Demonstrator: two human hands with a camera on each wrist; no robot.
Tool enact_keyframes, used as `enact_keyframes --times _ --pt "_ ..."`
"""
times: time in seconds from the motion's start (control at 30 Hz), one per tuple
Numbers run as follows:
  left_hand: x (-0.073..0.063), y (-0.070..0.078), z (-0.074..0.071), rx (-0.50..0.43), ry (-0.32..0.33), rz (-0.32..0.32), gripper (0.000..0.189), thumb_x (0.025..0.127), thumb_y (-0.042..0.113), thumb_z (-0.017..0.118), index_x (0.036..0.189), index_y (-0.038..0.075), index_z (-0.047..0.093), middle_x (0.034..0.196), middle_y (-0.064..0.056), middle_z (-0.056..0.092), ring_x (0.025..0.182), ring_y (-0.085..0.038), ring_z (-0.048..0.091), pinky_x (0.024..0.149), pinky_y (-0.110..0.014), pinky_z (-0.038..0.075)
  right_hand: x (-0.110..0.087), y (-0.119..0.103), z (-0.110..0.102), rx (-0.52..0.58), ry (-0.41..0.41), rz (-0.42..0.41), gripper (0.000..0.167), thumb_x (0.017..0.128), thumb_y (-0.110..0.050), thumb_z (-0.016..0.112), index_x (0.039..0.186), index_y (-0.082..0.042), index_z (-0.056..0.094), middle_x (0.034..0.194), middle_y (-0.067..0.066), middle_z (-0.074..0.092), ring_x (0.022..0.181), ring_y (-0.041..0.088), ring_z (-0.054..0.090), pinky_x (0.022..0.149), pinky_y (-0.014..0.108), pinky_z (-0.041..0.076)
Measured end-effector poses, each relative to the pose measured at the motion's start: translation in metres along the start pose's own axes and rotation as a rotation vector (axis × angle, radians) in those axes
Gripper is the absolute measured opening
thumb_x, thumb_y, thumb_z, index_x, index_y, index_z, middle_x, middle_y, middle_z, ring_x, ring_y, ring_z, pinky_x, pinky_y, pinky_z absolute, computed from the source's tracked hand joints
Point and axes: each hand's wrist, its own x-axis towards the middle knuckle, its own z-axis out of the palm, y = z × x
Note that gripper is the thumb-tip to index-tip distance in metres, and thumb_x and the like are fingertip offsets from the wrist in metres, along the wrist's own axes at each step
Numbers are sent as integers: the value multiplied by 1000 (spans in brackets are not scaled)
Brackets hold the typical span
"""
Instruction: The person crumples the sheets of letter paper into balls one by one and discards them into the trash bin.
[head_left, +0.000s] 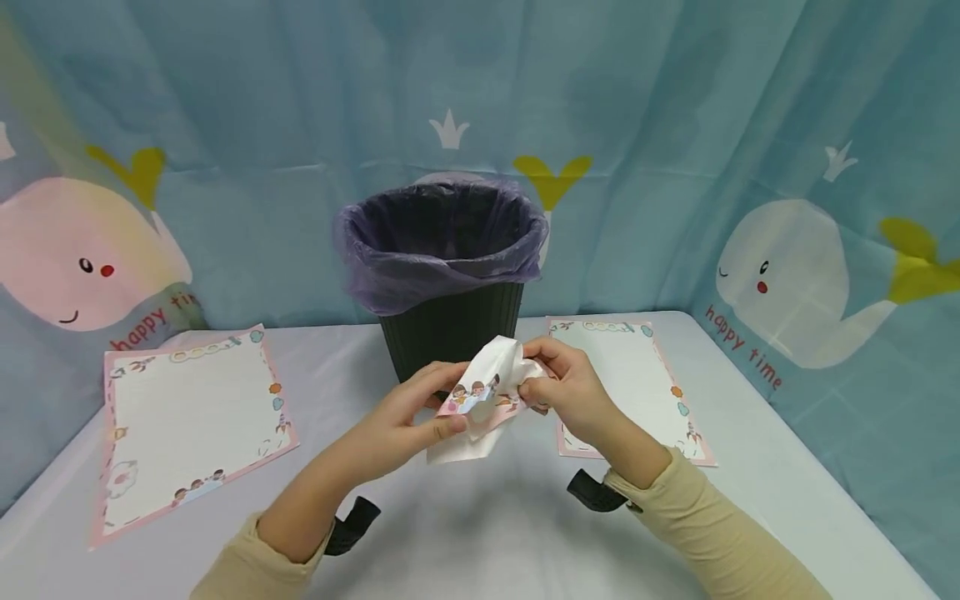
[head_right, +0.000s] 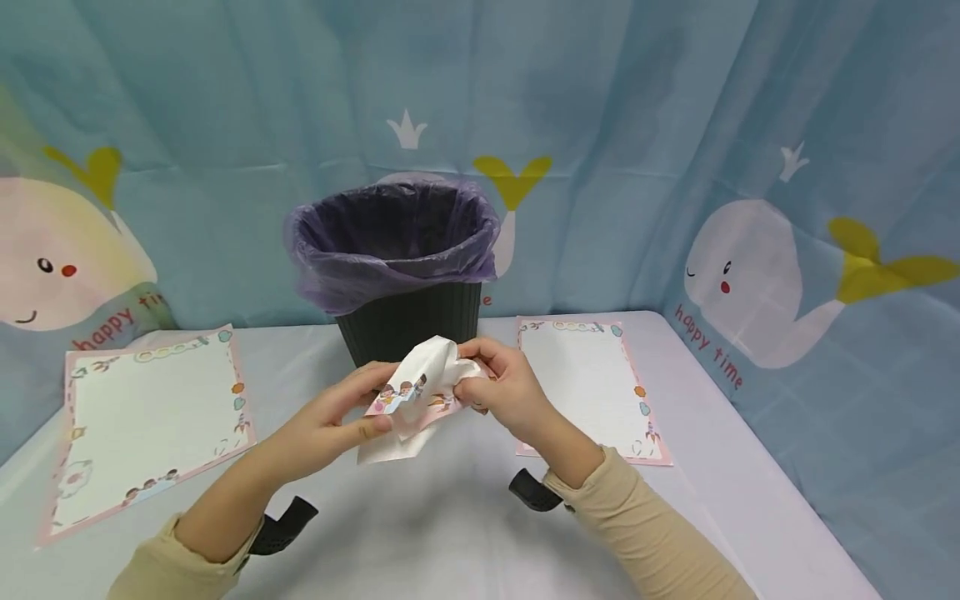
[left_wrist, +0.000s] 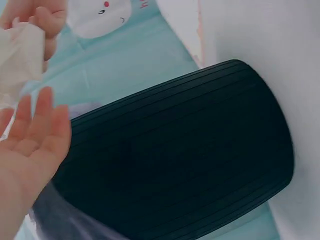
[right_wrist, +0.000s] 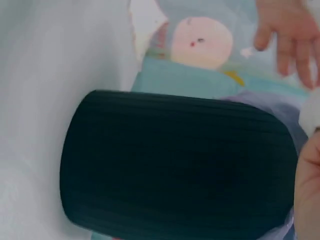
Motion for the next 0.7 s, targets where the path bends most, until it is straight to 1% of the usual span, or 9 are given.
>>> enact_keyframes --times 0.1,0.17,0.23,0.3,0.37,0.43,0.53,0.6,0.7 --pt "2 -4 2 34 26 22 63 89 12 71 144 3 42 134 -6 49 117 -22 49 95 -38 43 2 1 -7 42 -116 8 41 73 13 49 95 -18 66 86 0 58 62 9 44 47 22 33" --pt "3 -7 5 39 72 27 67 84 7 75 143 3 44 129 -6 52 116 -22 50 97 -44 40 3 3 -9 49 -178 27 41 74 10 49 95 -21 66 85 -1 57 61 9 45 47 22 33" --pt "4 -10 8 44 126 40 68 80 2 76 141 3 46 125 -6 55 114 -23 50 96 -50 37 4 4 -10 43 -220 68 36 75 8 48 94 -18 65 83 -2 57 59 9 45 46 22 33" --pt "4 -12 11 37 162 53 72 77 -1 78 142 3 46 121 -6 55 113 -25 49 96 -51 35 4 6 -11 27 -252 113 28 75 6 46 93 -8 62 80 -1 57 57 9 45 47 22 33" --pt "4 -11 16 51 198 75 76 74 -5 79 142 3 46 123 -9 53 113 -26 48 97 -49 37 4 9 -12 -8 -283 163 24 75 4 44 95 3 58 78 0 57 55 10 44 47 22 33" --pt "3 -10 21 72 204 75 78 71 -7 81 141 3 48 124 -8 52 111 -26 47 97 -42 39 4 10 -13 -65 -313 204 26 75 3 43 97 10 54 77 3 56 55 11 44 47 22 33" --pt "1 -8 25 139 250 58 72 67 -9 81 134 3 56 123 -5 54 106 -22 49 94 -41 40 3 7 -15 -165 -321 238 28 78 3 45 102 13 54 78 5 55 57 11 43 49 22 34" --pt "0 -8 26 136 229 31 69 67 -10 80 130 4 57 128 -2 52 107 -21 48 94 -43 40 3 5 -16 -192 -337 260 28 79 3 46 104 13 55 79 6 54 59 11 43 50 22 34" --pt "0 -8 26 94 192 6 70 68 -7 81 131 8 53 131 0 50 111 -19 46 96 -45 39 5 5 -16 -182 -368 284 30 79 2 47 106 13 53 79 5 54 60 11 43 50 23 33"
